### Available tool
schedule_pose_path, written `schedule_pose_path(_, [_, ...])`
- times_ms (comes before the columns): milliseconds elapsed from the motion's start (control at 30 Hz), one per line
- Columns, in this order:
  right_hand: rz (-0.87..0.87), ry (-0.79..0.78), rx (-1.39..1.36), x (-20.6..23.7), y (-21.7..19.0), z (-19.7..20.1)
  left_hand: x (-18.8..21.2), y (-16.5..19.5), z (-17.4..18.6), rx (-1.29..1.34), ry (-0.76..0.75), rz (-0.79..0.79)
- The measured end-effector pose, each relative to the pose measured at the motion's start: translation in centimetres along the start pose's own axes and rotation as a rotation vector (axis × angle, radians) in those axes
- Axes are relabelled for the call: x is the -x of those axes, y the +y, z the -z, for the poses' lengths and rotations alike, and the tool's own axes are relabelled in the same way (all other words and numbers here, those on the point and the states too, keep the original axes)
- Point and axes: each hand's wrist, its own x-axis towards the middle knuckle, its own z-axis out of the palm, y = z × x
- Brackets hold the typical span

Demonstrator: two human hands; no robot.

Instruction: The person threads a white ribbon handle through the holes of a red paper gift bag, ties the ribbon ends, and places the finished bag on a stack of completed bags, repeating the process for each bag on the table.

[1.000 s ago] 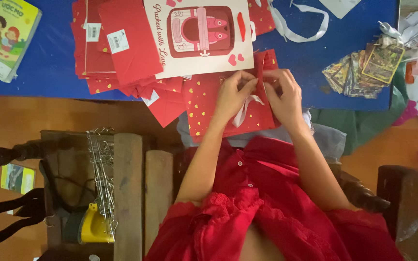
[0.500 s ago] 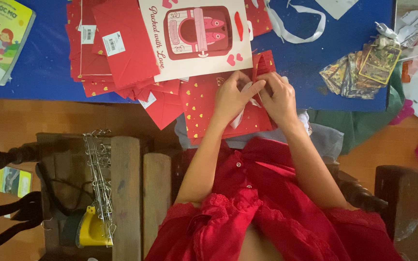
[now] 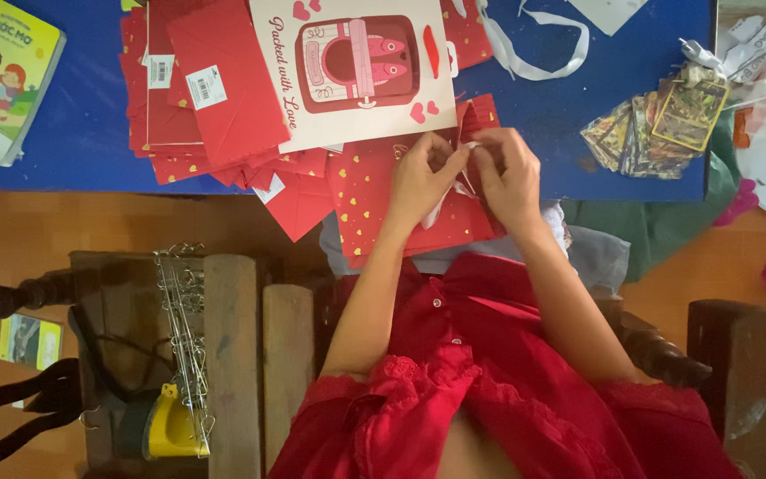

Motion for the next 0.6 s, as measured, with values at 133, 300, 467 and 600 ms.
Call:
schedule_pose_path(133, [0.216,-0.040,0.188,0.0,-0.6,0.0,-0.2,-0.4,0.0,0.041,-0.006,-0.049])
schedule_pose_path(300, [0.214,-0.052,0.300,-0.2,0.3,-0.3,-0.1,-0.6,-0.1,0.061,0.010,-0.076])
schedule_pose_path(467, [-0.077,0.063,-0.073,0.0,1.2,-0.3,-0.1,-0.3,0.0,0.039,0.002,-0.040])
schedule_pose_path(600, [0.032,0.056,0.031,0.2,1.1,-0.3,-0.2,-0.4,0.1,0.105,-0.035,-0.031])
